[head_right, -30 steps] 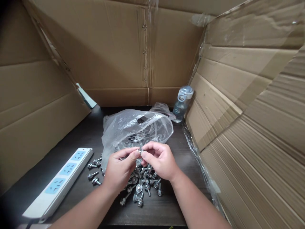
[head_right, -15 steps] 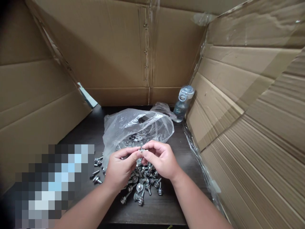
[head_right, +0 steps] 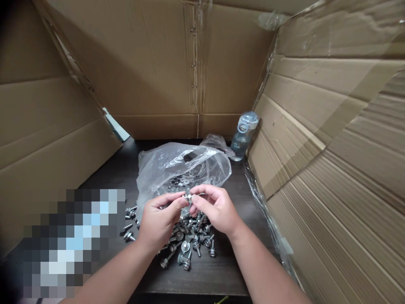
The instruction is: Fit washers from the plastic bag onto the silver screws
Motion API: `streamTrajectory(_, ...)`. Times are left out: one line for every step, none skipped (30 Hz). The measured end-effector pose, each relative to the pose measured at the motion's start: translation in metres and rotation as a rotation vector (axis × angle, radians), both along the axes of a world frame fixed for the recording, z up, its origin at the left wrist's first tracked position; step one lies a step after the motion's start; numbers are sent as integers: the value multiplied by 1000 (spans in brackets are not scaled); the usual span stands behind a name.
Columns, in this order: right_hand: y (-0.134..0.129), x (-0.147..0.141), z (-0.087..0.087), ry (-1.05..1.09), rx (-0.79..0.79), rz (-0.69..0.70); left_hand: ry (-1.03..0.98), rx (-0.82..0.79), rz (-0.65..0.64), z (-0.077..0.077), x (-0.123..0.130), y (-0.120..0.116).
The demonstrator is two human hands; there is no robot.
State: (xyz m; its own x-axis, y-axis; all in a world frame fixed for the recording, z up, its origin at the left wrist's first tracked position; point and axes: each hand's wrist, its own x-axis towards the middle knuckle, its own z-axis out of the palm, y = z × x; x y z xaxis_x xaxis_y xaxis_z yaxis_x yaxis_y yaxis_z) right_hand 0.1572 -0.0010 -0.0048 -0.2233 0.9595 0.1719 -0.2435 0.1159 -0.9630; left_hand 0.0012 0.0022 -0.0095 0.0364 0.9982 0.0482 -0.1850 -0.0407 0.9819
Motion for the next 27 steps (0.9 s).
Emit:
streamTrajectory(-1, 1, 2, 0, 19, 6, -11, -13, -6, -1, 0, 0)
streamTrajectory(-2, 1, 4, -8, 30, 5, -20, -20, -16, -1, 0, 0)
streamTrajectory(-3, 1, 5, -24, 38, -3, -24, -21, -27, -1, -1, 0)
streamTrajectory(-4, 0, 7, -43, 47, -15, -24, -16, -35, -1, 0, 0)
streamTrajectory(-5, 0, 8, -65, 61, -27, -17, -5, -41, 0, 0, 0)
streamTrajectory(-5, -1, 9, -91, 77, -36, -6, 9, -45, 1, 0, -1)
streamTrajectory(-6, -2, 9, -119, 93, -45, 7, 26, -45, 2, 0, -1)
streamTrajectory(-7, -3, 9, -152, 106, -55, 20, 44, -40, 4, 1, -2)
streamTrajectory(-7, -4, 9, -191, 115, -67, 34, 68, -30, 5, 1, -3)
streamTrajectory(-7, -5, 8, -234, 117, -83, 46, 96, -21, 6, 1, -3)
streamTrajectory(-7, -7, 7, -274, 111, -100, 57, 125, -12, 7, 1, -3)
streamTrajectory(-7, -7, 6, -304, 96, -113, 63, 145, -4, 7, 1, -4)
streamTrajectory(-6, -8, 4, -319, 71, -118, 62, 149, 3, 7, 1, -4)
streamTrajectory(-5, -8, 3, -310, 39, -115, 54, 134, 9, 6, 1, -3)
streamTrajectory(-4, -7, 1, -276, 8, -104, 37, 103, 15, 5, 1, -3)
streamTrajectory(-3, -6, 0, -228, -16, -88, 13, 59, 19, 4, 1, -3)
streamTrajectory(-2, -5, -1, -176, -26, -72, -16, 14, 17, 3, 1, -2)
streamTrajectory(-2, -4, -1, -127, -21, -59, -46, -25, 9, 1, 1, -2)
streamTrajectory(-2, -3, 0, -87, -6, -48, -73, -52, -1, 0, 0, -1)
streamTrajectory(-3, -2, 2, -61, 14, -38, -93, -70, -15, -1, 0, -1)
streamTrajectory(-3, -2, 3, -49, 32, -31, -104, -79, -28, -2, 0, -1)
streamTrajectory(-4, -2, 6, -45, 43, -29, -107, -81, -39, -2, 0, -1)
streamTrajectory(-5, -2, 8, -50, 49, -31, -99, -77, -48, -2, 0, -1)
streamTrajectory(-6, -3, 10, -63, 51, -40, -82, -69, -52, -1, 0, -2)
streamTrajectory(-7, -4, 11, -83, 54, -51, -57, -58, -52, 0, 0, -2)
streamTrajectory(-8, -5, 11, -112, 60, -64, -30, -46, -46, 2, 0, -2)
streamTrajectory(-8, -6, 11, -151, 68, -77, -1, -31, -38, 3, 0, -2)
